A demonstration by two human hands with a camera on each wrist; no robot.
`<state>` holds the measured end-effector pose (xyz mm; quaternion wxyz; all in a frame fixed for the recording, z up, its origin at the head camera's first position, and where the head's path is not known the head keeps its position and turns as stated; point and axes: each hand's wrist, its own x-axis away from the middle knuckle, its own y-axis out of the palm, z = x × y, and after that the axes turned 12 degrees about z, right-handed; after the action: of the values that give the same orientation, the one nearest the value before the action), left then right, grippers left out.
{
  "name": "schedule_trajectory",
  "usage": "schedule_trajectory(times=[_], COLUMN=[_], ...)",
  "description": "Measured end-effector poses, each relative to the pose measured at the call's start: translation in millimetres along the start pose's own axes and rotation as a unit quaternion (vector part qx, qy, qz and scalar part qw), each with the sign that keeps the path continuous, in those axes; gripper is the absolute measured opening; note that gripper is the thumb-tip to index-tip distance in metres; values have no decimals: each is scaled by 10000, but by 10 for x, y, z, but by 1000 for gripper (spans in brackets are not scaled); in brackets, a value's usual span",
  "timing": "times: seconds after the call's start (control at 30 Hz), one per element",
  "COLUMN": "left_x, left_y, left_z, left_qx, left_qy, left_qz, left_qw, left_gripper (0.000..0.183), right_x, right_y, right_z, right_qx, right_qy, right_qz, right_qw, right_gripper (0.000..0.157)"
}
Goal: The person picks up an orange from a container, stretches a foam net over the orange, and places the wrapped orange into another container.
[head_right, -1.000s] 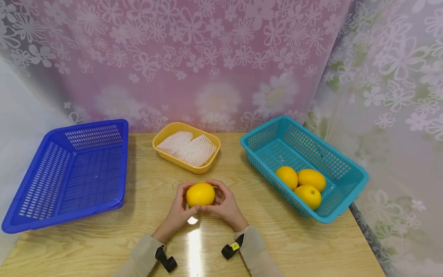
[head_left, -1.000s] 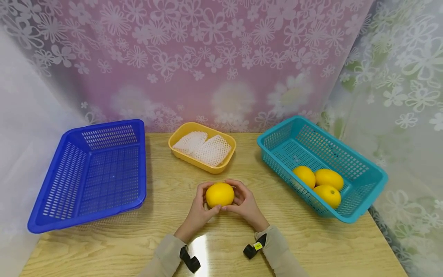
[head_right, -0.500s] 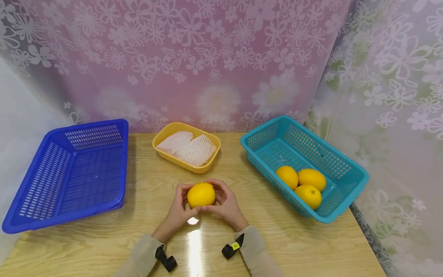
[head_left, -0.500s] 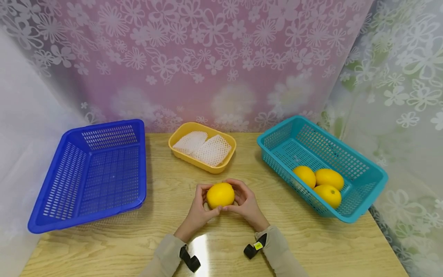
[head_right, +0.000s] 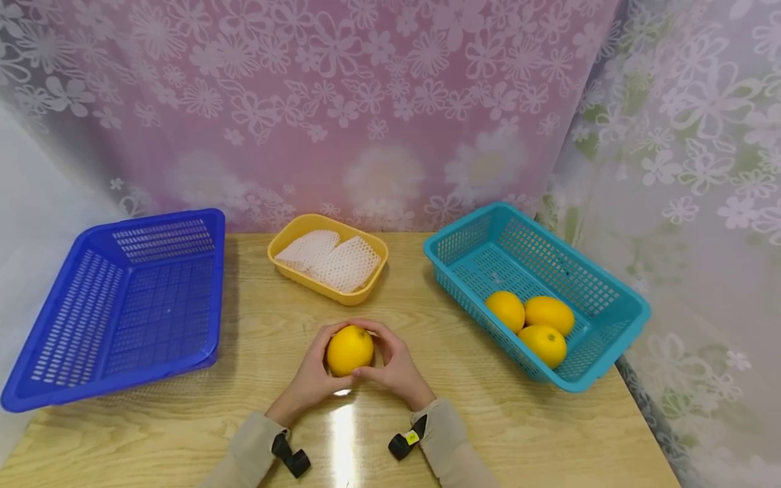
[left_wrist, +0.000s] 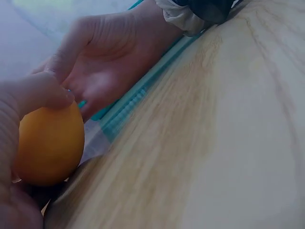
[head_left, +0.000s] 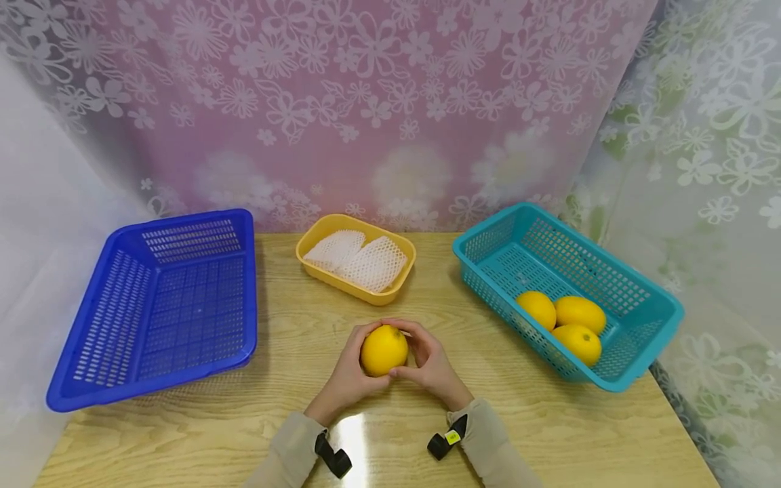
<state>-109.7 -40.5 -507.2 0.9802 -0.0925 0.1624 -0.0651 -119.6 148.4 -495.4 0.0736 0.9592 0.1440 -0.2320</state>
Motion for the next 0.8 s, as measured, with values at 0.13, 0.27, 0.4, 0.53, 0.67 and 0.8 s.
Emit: schedule_trajectory(times=[0.13, 0.27, 0.4, 0.53, 0.67, 0.8], left_x=[15, 28, 29, 18, 9, 9], left_y=[28, 38, 16, -31, -41, -50], left_z=[-127, -131, 26, 222, 225, 218], left_qx=[-12, 170, 365, 327, 175, 245], left_qy=[-187, -315, -492, -362, -29, -152], left_qz=[-8, -16, -51, -165, -93, -27], left_qw=[9998, 9994, 9981, 9987, 9998, 9996], left_gripper=[88, 89, 88, 83, 79, 82], right_x=[-59, -178, -314, -465, -701, -984], right_y=[77, 130, 126, 95, 1, -116], right_z=[-160, -303, -337, -358, -275, -167], right_qx=[209, 693, 1229, 1664, 1999, 2851], right_qy=[163, 536, 661, 545, 128, -505], right_qz=[-61, -173, -451, -633, -621, -555], right_qw=[9996, 9960, 9892, 9825, 9778, 9556], right_gripper=[57, 44, 38, 34, 30, 27])
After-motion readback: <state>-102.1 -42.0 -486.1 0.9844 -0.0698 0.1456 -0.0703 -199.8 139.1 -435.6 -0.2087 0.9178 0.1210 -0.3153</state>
